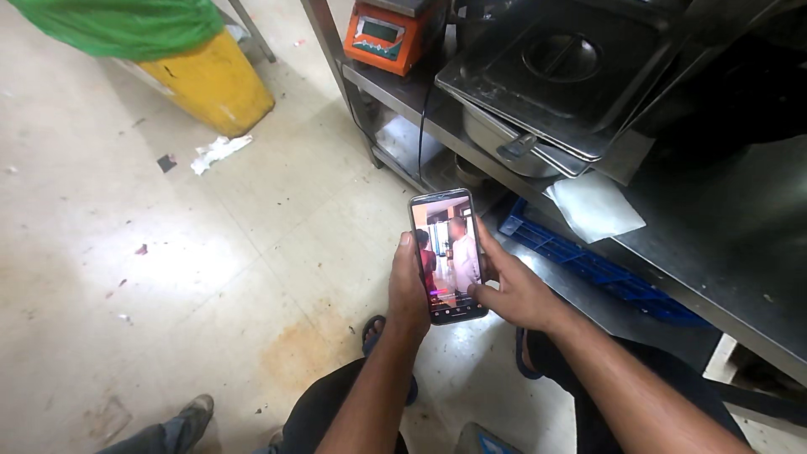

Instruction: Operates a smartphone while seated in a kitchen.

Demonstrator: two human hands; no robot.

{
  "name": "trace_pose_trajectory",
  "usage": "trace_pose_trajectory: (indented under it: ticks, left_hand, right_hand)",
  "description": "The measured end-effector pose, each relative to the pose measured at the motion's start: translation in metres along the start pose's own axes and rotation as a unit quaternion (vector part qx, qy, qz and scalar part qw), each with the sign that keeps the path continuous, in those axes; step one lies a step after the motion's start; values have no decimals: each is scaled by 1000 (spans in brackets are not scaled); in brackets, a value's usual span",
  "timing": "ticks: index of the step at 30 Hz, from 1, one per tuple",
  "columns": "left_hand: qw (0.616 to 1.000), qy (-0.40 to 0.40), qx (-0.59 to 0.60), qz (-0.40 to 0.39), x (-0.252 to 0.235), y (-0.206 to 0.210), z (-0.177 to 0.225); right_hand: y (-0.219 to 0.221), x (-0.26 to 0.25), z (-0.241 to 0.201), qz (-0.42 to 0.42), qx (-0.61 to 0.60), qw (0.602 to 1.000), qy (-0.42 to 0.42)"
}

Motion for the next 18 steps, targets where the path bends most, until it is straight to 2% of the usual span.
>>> trace_pose_trajectory:
  ticks: [18]
  left_hand:
    - [999, 2, -40, -20, 5, 0, 2]
  right_hand:
    - [0, 1, -1, 3, -3, 1000, -2]
Point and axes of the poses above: each hand's wrist, its own x-axis away from the middle knuckle, its own y-axis out of the palm, z = x × y, the point moved 10 cm from there along -x, towards the middle knuckle, and after that the axes turned 4 degrees about x, right-handed, at the moved point
